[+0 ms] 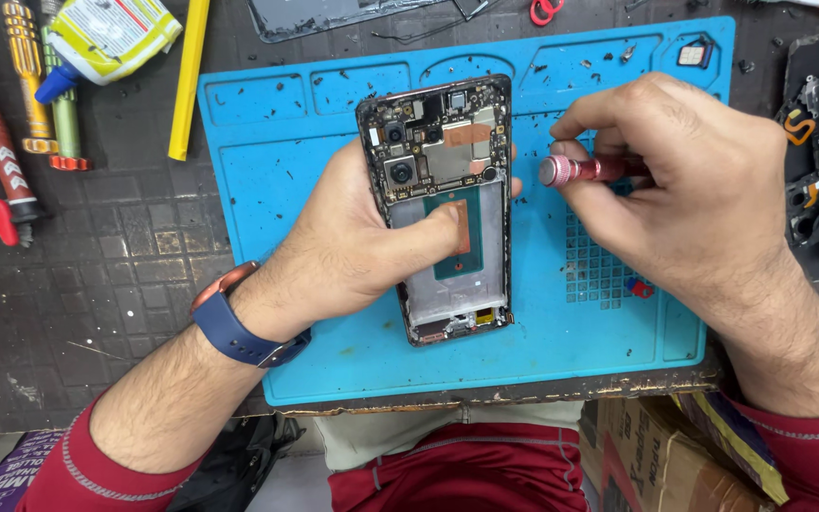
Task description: The person disassembles a smartphone on a blue repair mat. They peel an orange flex cable away from the phone frame, use a yellow pry tool to loosen components, then use a screwdriver to unscrew parts of the exposed motherboard while holding the phone frame.
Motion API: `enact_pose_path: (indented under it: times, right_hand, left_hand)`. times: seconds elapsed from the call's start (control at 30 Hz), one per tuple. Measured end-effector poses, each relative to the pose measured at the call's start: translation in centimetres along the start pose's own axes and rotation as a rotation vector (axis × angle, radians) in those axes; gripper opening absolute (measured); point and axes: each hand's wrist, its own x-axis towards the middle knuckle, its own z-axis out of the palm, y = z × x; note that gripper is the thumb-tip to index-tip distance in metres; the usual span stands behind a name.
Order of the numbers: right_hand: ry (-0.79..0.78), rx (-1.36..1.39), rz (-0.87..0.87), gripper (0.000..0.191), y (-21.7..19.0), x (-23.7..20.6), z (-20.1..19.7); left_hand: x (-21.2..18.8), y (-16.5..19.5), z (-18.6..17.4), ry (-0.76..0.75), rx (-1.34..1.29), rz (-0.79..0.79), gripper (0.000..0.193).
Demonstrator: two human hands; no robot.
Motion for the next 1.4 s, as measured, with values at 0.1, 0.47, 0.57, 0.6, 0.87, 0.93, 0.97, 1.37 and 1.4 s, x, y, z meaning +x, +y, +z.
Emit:
enact_pose_path:
  times: [0.1, 0.47, 0.57, 0.6, 0.87, 0.93, 0.97, 1.37, 1.4]
  right_hand:
    - [0.019, 0.019, 0.015, 0.023, 0.1, -0.1, 0.0]
    - [0.017, 0.010, 0.020, 0.022, 0.0, -0.1, -0.2]
    - [0.016, 0.001, 0.003, 0.022, 0.0, -0.1, -0.2]
    - [0.014, 0.003, 0.017, 0.022, 0.0, -0.1, -0.2]
    - [0.003, -0.012, 0.045, 0.022, -0.3, 0.1, -0.2]
    - [0.005, -0.017, 0.037, 0.022, -0.4, 0.2, -0.1]
    - [0.002, -0.019, 0.035, 0.022, -0.4, 0.2, -0.1]
    - [0.012, -0.033, 0.045, 0.020, -0.6, 0.4, 0.0]
    - [0.014, -0.035, 0.058, 0.020, -0.5, 0.4, 0.0]
  left_hand:
    - [-0.1, -0.1, -0.1, -0.019, 0.097, 0.118, 0.037]
    - [0.0, -1.3, -0.7, 0.016, 0.043, 0.145, 0.049]
    - [0.0, -1.5, -0.8, 0.004, 0.034, 0.150, 0.052]
    - [0.1, -1.6, -0.9, -0.002, 0.018, 0.139, 0.054]
    - [-0.1, -1.5, -1.0, -0.016, -0.027, 0.082, 0.066]
    - [-0.1, -1.4, -1.1, -0.016, -0.022, 0.079, 0.067]
    - [-0.1, -1.4, -1.0, -0.017, -0.028, 0.084, 0.067]
    - [-0.1, -1.4, -0.9, -0.023, 0.037, 0.076, 0.066]
    - [-0.1, -1.4, -0.8, -0.021, 0.066, 0.081, 0.066]
